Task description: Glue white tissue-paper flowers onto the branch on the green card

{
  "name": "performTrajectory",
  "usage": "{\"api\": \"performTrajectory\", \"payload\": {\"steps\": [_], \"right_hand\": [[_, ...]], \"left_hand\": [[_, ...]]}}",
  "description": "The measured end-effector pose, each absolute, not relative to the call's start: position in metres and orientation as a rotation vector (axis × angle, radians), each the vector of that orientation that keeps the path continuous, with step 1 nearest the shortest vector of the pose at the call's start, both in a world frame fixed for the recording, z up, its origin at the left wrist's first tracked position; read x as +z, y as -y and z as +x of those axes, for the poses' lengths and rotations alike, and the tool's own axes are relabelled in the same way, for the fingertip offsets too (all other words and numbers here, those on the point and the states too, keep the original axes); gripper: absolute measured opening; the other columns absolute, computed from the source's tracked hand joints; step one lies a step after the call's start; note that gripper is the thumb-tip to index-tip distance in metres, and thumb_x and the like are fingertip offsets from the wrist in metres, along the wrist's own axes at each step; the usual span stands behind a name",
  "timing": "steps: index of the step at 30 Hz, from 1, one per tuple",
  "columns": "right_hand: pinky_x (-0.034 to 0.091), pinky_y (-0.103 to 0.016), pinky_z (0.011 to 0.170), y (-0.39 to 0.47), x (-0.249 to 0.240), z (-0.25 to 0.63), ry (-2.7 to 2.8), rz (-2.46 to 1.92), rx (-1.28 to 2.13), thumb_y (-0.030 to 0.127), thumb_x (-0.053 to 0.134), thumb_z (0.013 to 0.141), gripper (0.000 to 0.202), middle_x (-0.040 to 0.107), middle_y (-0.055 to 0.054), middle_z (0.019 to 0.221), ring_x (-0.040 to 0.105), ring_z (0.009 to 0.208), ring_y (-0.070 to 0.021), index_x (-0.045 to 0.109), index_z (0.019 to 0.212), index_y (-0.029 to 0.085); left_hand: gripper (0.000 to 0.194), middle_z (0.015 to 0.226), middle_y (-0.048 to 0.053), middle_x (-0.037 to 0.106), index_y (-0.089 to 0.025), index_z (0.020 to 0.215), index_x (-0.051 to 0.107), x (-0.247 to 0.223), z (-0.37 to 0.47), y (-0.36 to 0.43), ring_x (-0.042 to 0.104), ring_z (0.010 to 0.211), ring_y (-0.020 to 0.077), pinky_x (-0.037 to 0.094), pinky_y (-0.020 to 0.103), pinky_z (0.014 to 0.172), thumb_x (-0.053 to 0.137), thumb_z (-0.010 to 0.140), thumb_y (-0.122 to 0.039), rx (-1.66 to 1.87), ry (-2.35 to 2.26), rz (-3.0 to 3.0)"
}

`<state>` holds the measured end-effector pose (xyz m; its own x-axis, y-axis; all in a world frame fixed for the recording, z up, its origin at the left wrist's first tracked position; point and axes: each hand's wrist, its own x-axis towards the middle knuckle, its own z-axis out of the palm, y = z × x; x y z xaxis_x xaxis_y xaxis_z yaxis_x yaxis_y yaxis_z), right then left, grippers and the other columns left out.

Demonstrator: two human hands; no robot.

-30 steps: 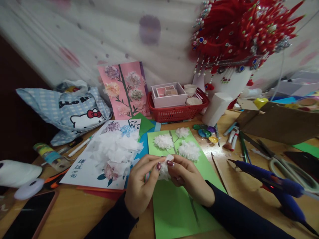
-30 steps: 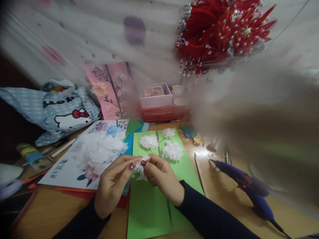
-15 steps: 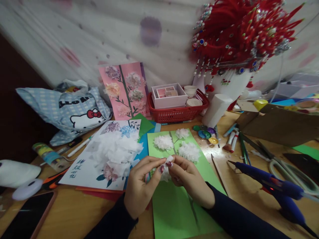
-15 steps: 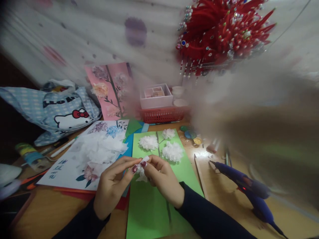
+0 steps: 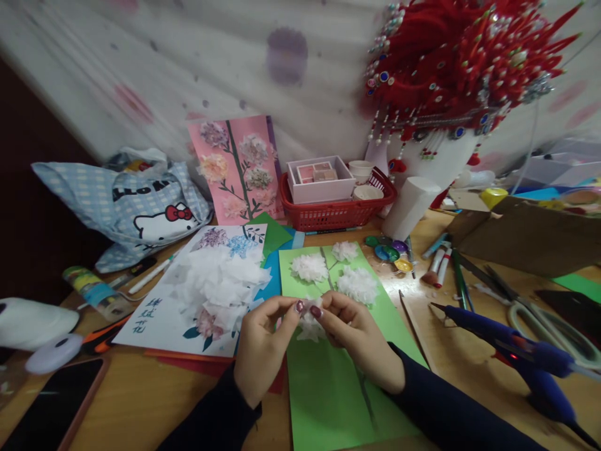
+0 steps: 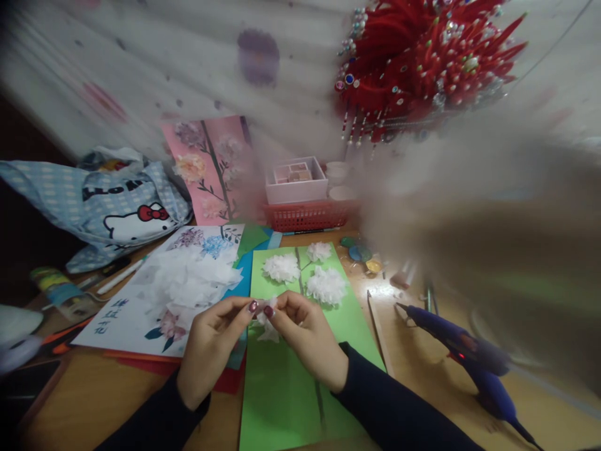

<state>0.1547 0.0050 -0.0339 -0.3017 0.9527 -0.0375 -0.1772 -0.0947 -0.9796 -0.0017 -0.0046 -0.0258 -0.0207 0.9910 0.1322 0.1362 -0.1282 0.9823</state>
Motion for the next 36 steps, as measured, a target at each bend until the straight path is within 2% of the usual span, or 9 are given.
{"api": "performTrajectory", "payload": {"steps": [5,9,14,18,20,22,24,30,36], "right_hand": [[0.020,-0.022,0.043,-0.004,-0.033,0.155,1.233,-0.963,1.589,0.052,0.069,0.078,0.039,0.038,0.009,0.052,0.030,0.044,-0.0044,0.050,0.068,0.019],[0.019,-0.022,0.044,-0.004,-0.034,0.156,1.229,-0.980,1.614,0.052,0.069,0.077,0.039,0.038,0.008,0.053,0.027,0.045,-0.0045,0.051,0.070,0.018],[0.018,-0.022,0.044,-0.004,-0.039,0.158,1.257,-0.989,1.610,0.051,0.067,0.080,0.037,0.037,0.008,0.053,0.027,0.046,-0.0052,0.052,0.070,0.019],[0.018,-0.021,0.043,-0.004,-0.041,0.158,1.243,-0.983,1.620,0.051,0.066,0.081,0.037,0.036,0.009,0.051,0.024,0.044,-0.0049,0.050,0.070,0.019],[0.018,-0.021,0.043,-0.004,-0.040,0.157,1.243,-0.987,1.622,0.052,0.066,0.080,0.038,0.036,0.009,0.050,0.024,0.044,-0.0048,0.050,0.069,0.019],[0.018,-0.021,0.042,-0.004,-0.037,0.156,1.255,-0.993,1.614,0.052,0.067,0.079,0.039,0.036,0.009,0.050,0.025,0.044,-0.0049,0.051,0.068,0.019],[0.020,-0.022,0.043,-0.004,-0.034,0.155,1.267,-1.001,1.598,0.053,0.068,0.077,0.038,0.039,0.008,0.050,0.029,0.044,-0.0051,0.053,0.069,0.019],[0.021,-0.021,0.042,-0.004,-0.033,0.156,1.210,-0.995,1.586,0.054,0.070,0.076,0.039,0.040,0.007,0.051,0.031,0.043,-0.0049,0.054,0.070,0.018],[0.022,-0.021,0.042,-0.003,-0.034,0.156,1.200,-0.974,1.582,0.051,0.068,0.079,0.034,0.042,0.007,0.053,0.030,0.044,-0.0050,0.061,0.078,0.018]], "left_hand": [[0.022,0.062,-0.002,0.060,-0.016,0.076,0.063,-0.023,-0.003,0.003,0.057,0.058,0.0118,0.047,0.020,0.054,0.063,0.080,-0.037,1.306,-1.290,1.235],[0.025,0.059,-0.005,0.051,-0.017,0.075,0.056,-0.025,-0.005,0.000,0.048,0.053,0.0090,0.041,0.019,0.051,0.060,0.084,-0.040,1.362,-1.324,1.204],[0.023,0.072,0.000,0.061,-0.016,0.081,0.056,-0.030,-0.009,-0.005,0.060,0.068,0.0126,0.049,0.022,0.065,0.056,0.088,-0.038,1.457,-1.355,1.164],[0.016,0.078,0.001,0.065,-0.018,0.100,0.055,-0.027,-0.013,-0.007,0.065,0.068,0.0138,0.053,0.026,0.069,0.053,0.090,-0.029,1.562,-1.394,1.264],[0.015,0.081,0.002,0.064,-0.019,0.095,0.059,-0.024,-0.015,-0.005,0.064,0.070,0.0132,0.053,0.025,0.070,0.046,0.090,-0.018,1.568,-1.382,1.545],[0.026,0.085,0.003,0.064,-0.019,0.085,0.063,-0.021,-0.015,-0.001,0.064,0.078,0.0140,0.053,0.025,0.072,0.040,0.087,-0.008,1.492,-1.309,1.833],[0.033,0.089,0.005,0.064,-0.018,0.086,0.066,-0.019,-0.013,0.004,0.063,0.088,0.0154,0.053,0.026,0.077,0.037,0.085,-0.004,1.398,-1.218,1.986],[0.025,0.094,0.007,0.071,-0.016,0.095,0.071,-0.021,-0.006,0.010,0.065,0.092,0.0178,0.053,0.030,0.083,0.049,0.085,-0.010,1.343,-1.181,1.974],[0.024,0.097,0.006,0.074,-0.019,0.098,0.074,-0.023,-0.006,0.010,0.067,0.091,0.0176,0.055,0.027,0.075,0.054,0.087,-0.015,1.350,-1.265,1.929]]}}
